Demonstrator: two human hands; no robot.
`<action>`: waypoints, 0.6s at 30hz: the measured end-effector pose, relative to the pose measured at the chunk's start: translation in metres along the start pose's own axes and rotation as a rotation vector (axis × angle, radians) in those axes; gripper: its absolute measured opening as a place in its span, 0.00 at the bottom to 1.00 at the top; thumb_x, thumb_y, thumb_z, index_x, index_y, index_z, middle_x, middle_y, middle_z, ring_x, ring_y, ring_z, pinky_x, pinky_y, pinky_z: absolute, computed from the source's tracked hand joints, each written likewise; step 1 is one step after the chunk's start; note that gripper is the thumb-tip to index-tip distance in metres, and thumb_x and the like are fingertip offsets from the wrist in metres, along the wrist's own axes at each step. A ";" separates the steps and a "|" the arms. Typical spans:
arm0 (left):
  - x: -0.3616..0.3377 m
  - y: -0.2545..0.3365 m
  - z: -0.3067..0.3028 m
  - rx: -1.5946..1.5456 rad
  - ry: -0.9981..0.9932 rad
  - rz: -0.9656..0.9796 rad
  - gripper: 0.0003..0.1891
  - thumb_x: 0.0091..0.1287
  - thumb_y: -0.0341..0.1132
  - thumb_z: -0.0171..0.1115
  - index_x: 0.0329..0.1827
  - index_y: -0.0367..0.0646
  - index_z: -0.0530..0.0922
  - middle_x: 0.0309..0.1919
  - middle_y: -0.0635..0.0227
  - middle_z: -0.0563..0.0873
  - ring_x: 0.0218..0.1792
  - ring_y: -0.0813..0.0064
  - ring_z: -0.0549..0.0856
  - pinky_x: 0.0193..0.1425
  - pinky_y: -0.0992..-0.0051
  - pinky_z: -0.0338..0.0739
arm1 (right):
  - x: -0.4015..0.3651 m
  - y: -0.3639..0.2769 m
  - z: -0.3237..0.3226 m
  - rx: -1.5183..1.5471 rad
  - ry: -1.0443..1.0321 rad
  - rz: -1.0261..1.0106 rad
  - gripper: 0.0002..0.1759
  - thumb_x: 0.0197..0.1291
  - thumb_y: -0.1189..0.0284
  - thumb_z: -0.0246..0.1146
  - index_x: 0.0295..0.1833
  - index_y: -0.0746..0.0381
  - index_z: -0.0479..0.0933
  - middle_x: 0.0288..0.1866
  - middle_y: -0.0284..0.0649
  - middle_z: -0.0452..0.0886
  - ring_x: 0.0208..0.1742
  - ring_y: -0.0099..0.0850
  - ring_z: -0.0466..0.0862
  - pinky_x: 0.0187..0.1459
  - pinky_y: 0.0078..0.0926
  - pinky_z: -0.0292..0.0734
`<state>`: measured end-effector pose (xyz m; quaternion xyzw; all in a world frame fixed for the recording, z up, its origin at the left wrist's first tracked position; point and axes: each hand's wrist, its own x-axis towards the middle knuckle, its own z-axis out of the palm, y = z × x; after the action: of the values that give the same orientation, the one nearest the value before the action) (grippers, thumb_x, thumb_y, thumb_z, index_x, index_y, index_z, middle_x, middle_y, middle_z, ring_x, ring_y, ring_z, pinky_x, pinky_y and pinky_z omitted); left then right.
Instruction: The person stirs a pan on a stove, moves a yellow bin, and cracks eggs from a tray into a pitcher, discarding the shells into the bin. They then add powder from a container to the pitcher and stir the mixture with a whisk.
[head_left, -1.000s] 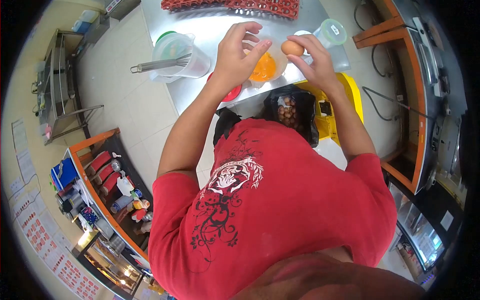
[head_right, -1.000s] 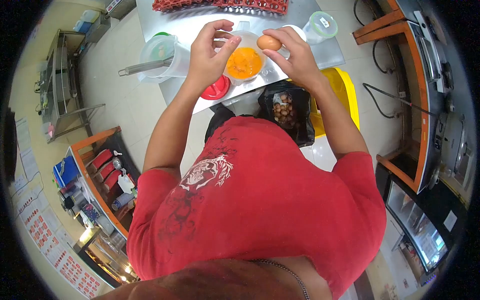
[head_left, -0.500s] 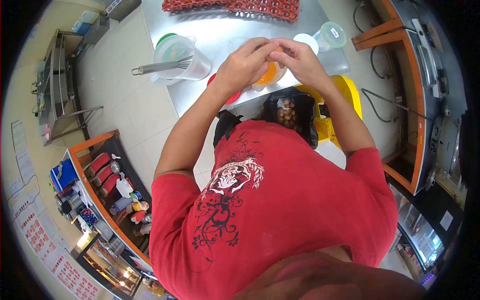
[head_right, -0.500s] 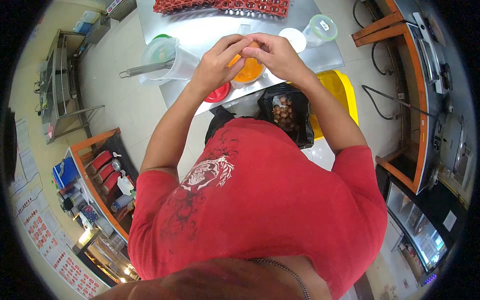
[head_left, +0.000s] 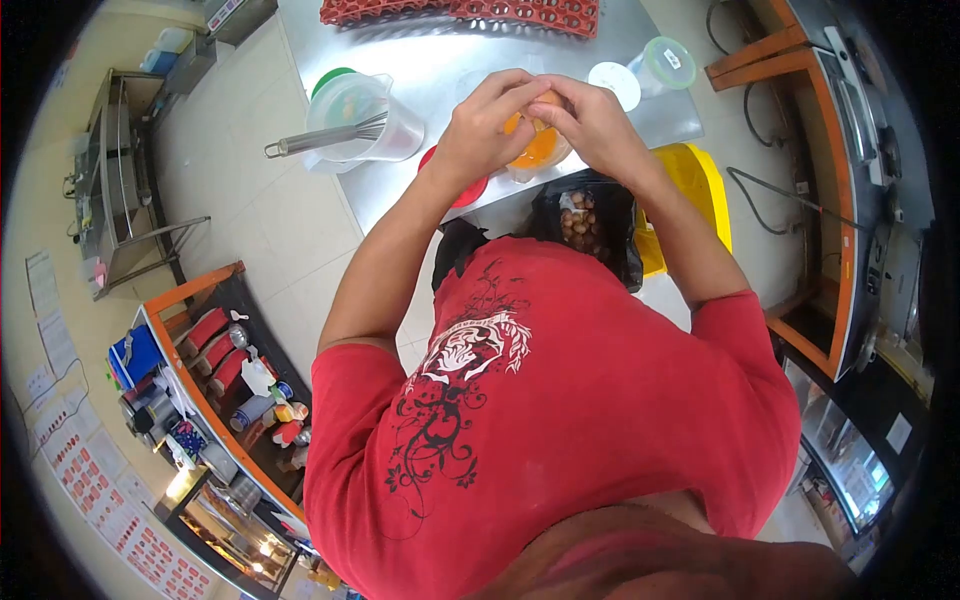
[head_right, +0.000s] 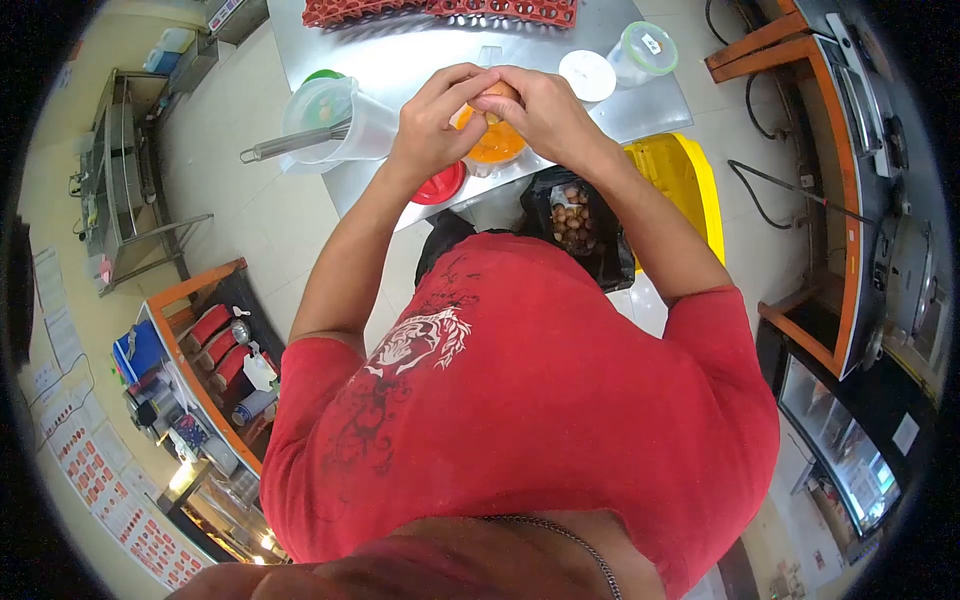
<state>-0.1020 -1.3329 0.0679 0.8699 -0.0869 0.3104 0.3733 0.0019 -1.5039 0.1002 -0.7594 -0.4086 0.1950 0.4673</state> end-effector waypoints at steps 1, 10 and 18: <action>0.001 -0.001 -0.002 -0.004 -0.013 0.001 0.27 0.57 0.21 0.70 0.63 0.43 0.87 0.57 0.58 0.89 0.54 0.59 0.91 0.59 0.65 0.88 | 0.001 -0.002 -0.003 -0.022 -0.015 -0.013 0.19 0.73 0.65 0.68 0.62 0.66 0.83 0.45 0.51 0.90 0.44 0.46 0.89 0.49 0.39 0.82; 0.007 -0.010 -0.032 0.074 -0.394 0.015 0.28 0.64 0.23 0.71 0.70 0.45 0.83 0.56 0.61 0.86 0.54 0.60 0.90 0.57 0.65 0.89 | 0.003 0.006 -0.025 -0.284 -0.221 -0.115 0.24 0.72 0.67 0.70 0.68 0.65 0.79 0.50 0.47 0.84 0.47 0.41 0.84 0.54 0.35 0.79; 0.040 0.030 -0.027 -0.010 -0.383 0.227 0.36 0.61 0.41 0.81 0.75 0.47 0.79 0.56 0.60 0.86 0.52 0.57 0.89 0.56 0.63 0.87 | -0.047 0.003 -0.037 0.351 -0.222 0.229 0.19 0.72 0.67 0.67 0.62 0.65 0.80 0.50 0.50 0.86 0.49 0.42 0.86 0.55 0.35 0.82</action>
<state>-0.0951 -1.3319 0.1242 0.8959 -0.2550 0.1789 0.3168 0.0003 -1.5625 0.1114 -0.6817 -0.3286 0.3972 0.5192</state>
